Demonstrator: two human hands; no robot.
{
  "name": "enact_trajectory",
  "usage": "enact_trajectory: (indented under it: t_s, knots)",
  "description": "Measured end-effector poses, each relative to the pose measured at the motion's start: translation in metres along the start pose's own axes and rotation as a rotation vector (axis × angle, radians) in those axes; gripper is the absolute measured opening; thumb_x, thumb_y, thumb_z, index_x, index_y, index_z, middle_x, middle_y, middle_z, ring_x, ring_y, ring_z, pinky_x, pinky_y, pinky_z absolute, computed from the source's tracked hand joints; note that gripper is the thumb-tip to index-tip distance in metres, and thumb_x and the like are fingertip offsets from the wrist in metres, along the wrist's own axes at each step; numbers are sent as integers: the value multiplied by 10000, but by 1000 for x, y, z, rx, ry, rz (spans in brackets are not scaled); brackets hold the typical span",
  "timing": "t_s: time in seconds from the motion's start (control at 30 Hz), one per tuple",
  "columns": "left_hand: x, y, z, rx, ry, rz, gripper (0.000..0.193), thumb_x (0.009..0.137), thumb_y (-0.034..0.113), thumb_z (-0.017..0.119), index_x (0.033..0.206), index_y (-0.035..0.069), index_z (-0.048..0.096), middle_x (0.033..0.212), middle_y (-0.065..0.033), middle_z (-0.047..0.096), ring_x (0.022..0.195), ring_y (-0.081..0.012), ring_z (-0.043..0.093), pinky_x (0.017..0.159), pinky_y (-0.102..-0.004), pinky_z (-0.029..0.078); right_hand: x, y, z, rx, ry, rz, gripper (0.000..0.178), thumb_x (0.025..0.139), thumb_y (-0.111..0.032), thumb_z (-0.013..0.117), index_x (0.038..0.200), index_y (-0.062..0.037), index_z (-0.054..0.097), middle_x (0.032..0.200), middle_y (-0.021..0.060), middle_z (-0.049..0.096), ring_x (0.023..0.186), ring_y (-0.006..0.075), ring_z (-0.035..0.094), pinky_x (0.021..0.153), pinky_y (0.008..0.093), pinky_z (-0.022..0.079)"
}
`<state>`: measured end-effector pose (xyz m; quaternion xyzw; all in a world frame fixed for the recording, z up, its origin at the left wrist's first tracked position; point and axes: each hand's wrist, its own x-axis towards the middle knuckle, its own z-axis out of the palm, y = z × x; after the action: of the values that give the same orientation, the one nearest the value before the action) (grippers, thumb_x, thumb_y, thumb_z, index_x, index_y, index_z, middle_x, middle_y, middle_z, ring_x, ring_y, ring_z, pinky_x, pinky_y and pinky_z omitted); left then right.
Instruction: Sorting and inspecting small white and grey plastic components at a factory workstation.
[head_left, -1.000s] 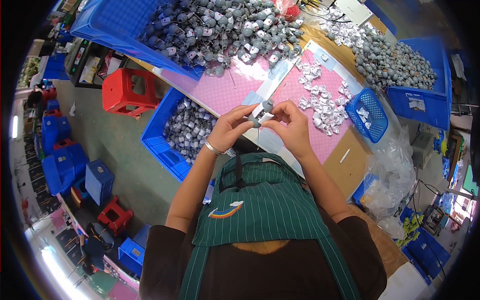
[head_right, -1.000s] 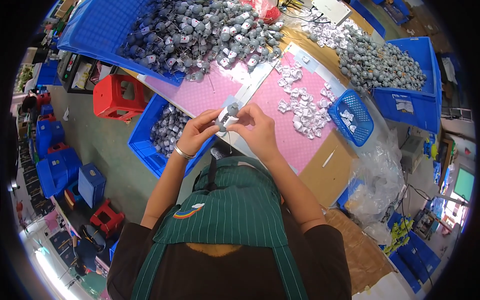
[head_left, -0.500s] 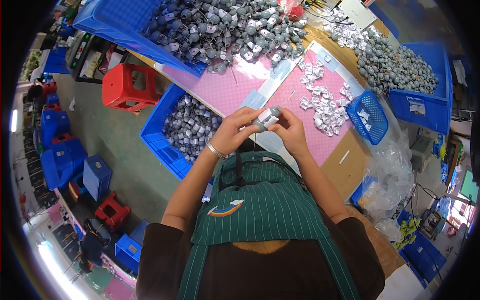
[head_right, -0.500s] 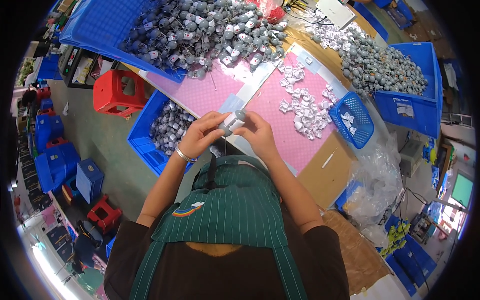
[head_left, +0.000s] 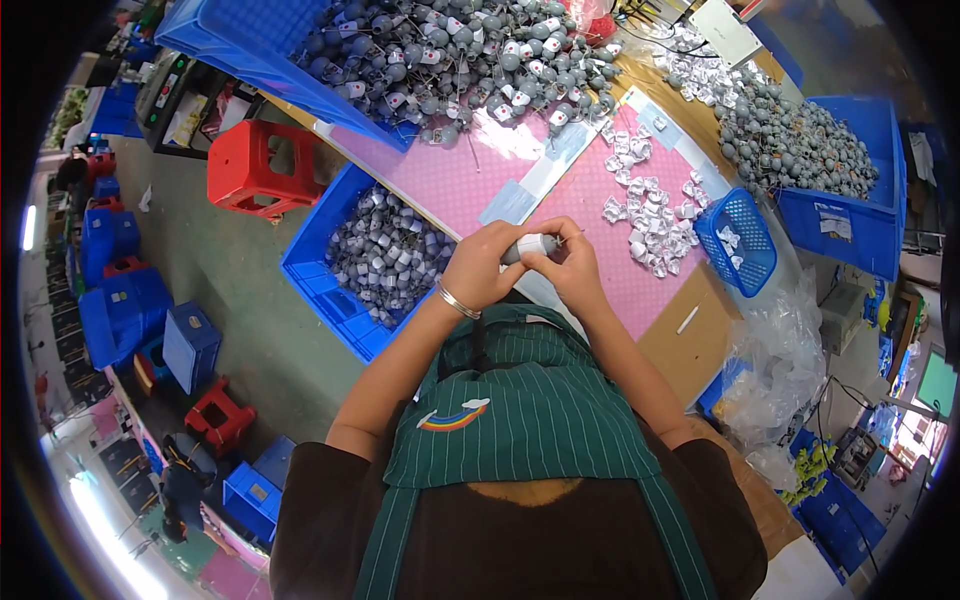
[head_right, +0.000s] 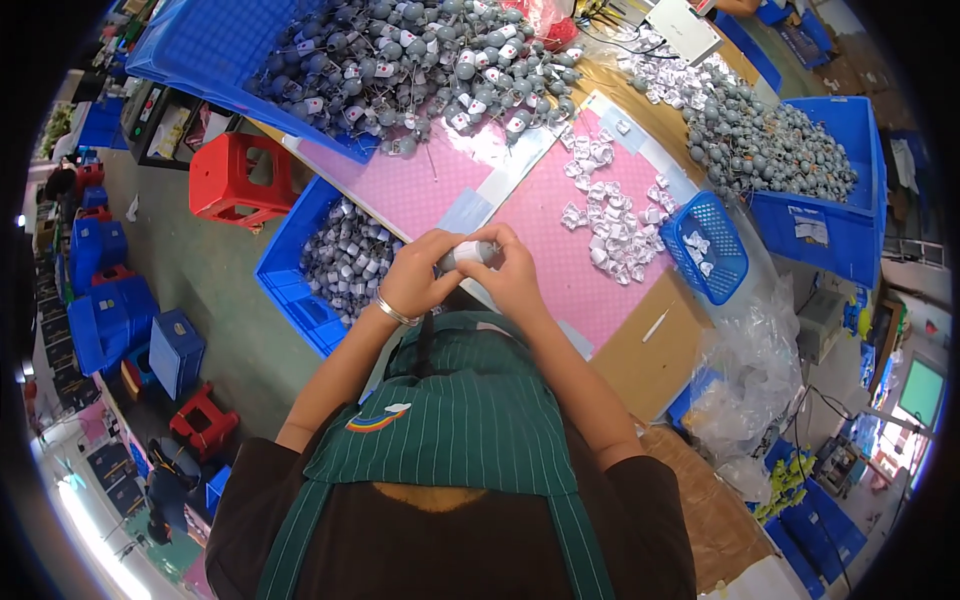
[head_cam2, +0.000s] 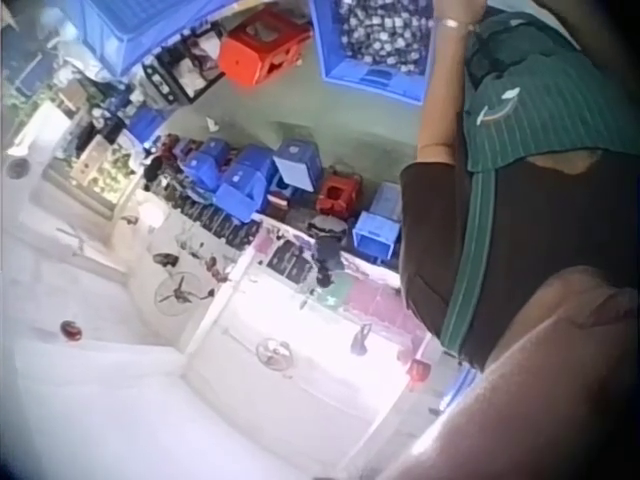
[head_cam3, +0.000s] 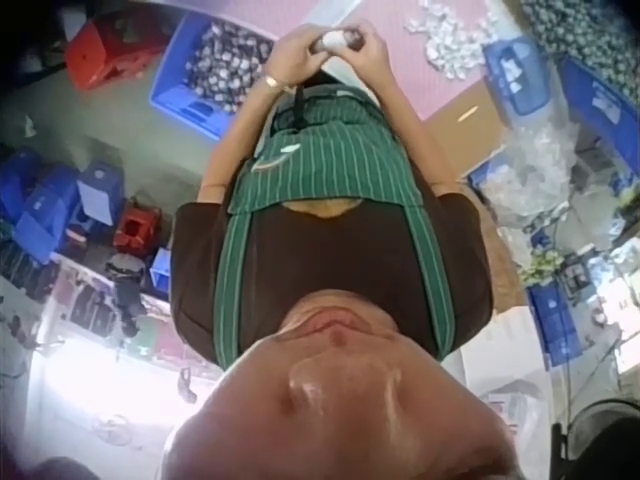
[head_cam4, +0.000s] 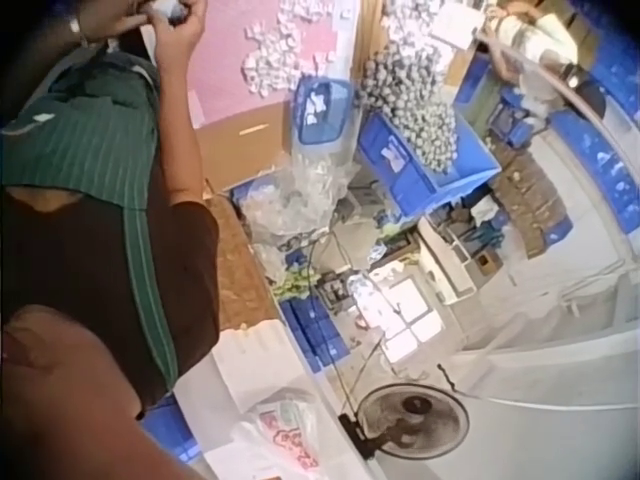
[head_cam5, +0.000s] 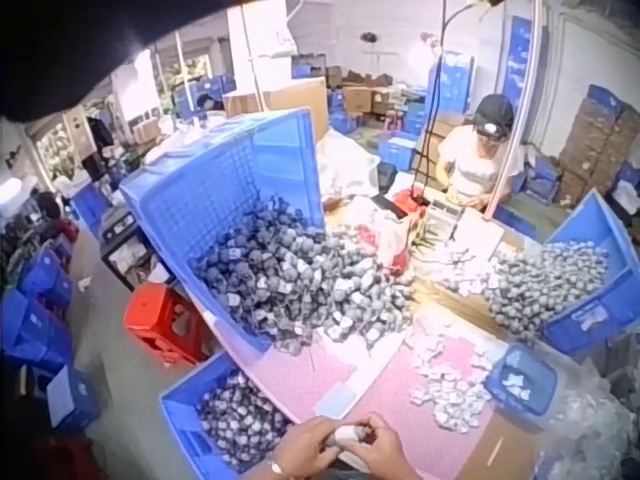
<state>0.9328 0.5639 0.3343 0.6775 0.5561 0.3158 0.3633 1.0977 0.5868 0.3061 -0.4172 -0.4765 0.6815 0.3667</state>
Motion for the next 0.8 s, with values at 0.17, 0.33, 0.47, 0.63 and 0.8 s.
enact_trajectory:
  t_s: [0.17,0.33,0.47,0.63,0.8]
  knots:
    - [-3,-25,6,83,-12,-63,319,716,199,671,1006,73,631,848,-117,614,757,-289,600,665,-359,473,5,24,8,-72,31,83,363,741,-41,696,1047,0,506,917,85,574,778,117,575,617,244,500]
    - [-31,-124,12,267,61,-275,345,738,274,685,996,52,633,949,-156,628,873,-337,597,772,-404,474,14,55,-9,-379,70,-5,484,704,-99,732,1117,-30,489,975,114,571,724,145,581,635,278,496]
    - [-71,-204,-31,566,99,-449,325,721,262,671,986,75,641,935,-151,621,909,-319,581,804,-405,465,23,79,-75,-633,301,59,410,713,-117,712,1079,-43,543,918,102,595,709,163,582,652,291,492]
    - [-50,-221,-48,402,170,-481,331,710,240,676,996,75,643,927,-126,623,862,-277,602,785,-387,476,37,110,-154,-916,441,-32,371,714,-74,692,1059,-40,557,928,127,562,747,227,579,667,330,484]
    - [43,-227,-15,201,325,-448,303,721,239,680,958,52,651,933,-145,637,839,-247,624,751,-332,497,57,109,-145,-1155,449,-25,386,694,-69,704,1049,-47,555,940,160,499,815,322,550,714,391,465]
